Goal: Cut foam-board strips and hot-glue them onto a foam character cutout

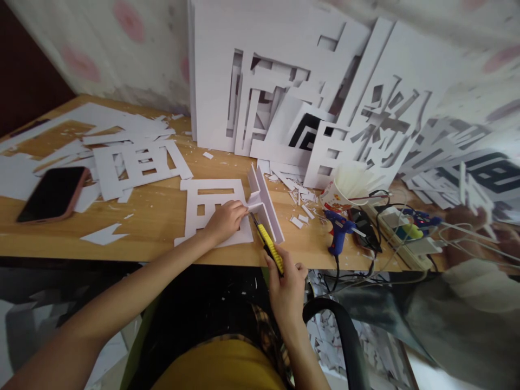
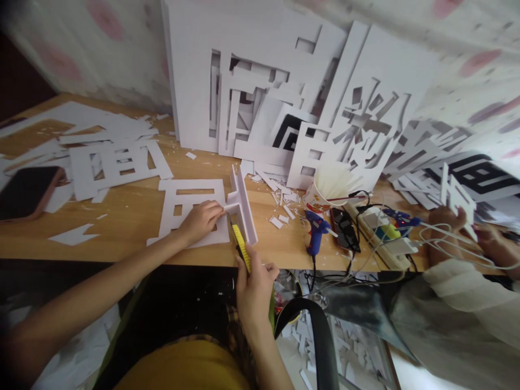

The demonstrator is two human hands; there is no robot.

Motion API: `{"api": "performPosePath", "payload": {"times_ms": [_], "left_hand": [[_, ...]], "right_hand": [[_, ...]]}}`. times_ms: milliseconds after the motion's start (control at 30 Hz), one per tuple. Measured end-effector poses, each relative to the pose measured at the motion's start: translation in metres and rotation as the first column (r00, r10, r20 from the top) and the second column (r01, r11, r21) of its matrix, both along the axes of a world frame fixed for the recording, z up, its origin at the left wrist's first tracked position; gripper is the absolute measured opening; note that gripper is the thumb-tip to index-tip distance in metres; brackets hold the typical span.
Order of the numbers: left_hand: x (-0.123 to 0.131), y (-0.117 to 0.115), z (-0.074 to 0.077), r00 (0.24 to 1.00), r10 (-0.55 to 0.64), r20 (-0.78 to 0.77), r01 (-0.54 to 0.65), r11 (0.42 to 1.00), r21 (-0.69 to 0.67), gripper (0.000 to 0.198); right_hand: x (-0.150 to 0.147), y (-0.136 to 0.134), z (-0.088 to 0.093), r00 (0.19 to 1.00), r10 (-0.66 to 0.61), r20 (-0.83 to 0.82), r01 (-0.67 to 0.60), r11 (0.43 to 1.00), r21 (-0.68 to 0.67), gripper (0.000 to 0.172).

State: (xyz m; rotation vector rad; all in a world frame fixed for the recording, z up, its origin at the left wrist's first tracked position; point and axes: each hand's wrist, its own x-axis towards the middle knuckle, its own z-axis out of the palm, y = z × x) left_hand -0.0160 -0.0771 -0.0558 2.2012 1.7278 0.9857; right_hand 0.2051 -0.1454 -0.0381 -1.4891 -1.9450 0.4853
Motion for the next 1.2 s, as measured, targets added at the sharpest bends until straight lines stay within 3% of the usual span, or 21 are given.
{"api": "performPosePath", "payload": {"times_ms": [267,400,533,633,733,800,900,967,1033,1200], "left_hand": [[0.001,-0.002,0.003,0.997,0.013,0.076,-0.011,0.999,-0.033,0.029],[0.004,-0.001,0.006,0.986,0.062,0.155,-0.051,0.996,-0.07,0.026],[-0.004,0.002,0.017,0.955,0.148,0.256,-0.122,0.986,-0.114,0.027],[-0.015,0.003,0.043,0.921,0.145,0.361,-0.099,0.985,-0.141,0.027],[-0.021,0.005,0.084,0.787,0.053,0.615,0.056,0.986,-0.157,0.026],[-0.019,0.008,0.114,0.706,-0.026,0.707,0.146,0.983,-0.109,0.021],[-0.015,0.015,0.155,0.745,-0.091,0.66,0.151,0.988,-0.034,0.019],[-0.014,0.02,0.174,0.771,-0.073,0.633,0.117,0.993,-0.027,0.019],[-0.015,0.026,0.186,0.777,-0.058,0.626,0.093,0.995,-0.024,0.022],[-0.022,0.038,0.195,0.774,-0.061,0.631,-0.019,0.993,0.119,0.021]], "right_hand": [[0.0,0.001,0.012,0.997,-0.018,-0.069,0.022,0.999,0.049,0.033],[-0.005,0.006,0.029,0.959,-0.069,-0.276,0.099,0.991,0.095,0.032],[-0.004,0.022,0.054,0.846,-0.102,-0.524,0.108,0.994,-0.018,0.033],[0.002,0.046,0.072,0.699,-0.128,-0.703,0.043,0.99,-0.138,0.03],[0.001,0.076,0.095,0.482,-0.111,-0.869,-0.137,0.97,-0.2,0.03],[-0.007,0.095,0.113,0.378,-0.043,-0.925,-0.28,0.947,-0.159,0.025],[-0.028,0.122,0.141,0.314,0.102,-0.944,-0.408,0.912,-0.037,0.019],[-0.042,0.139,0.154,0.311,0.158,-0.937,-0.441,0.897,0.005,0.022],[-0.052,0.154,0.162,0.361,0.186,-0.914,-0.451,0.892,0.003,0.033],[-0.067,0.174,0.168,0.572,0.254,-0.78,-0.415,0.91,-0.009,0.039]]}}
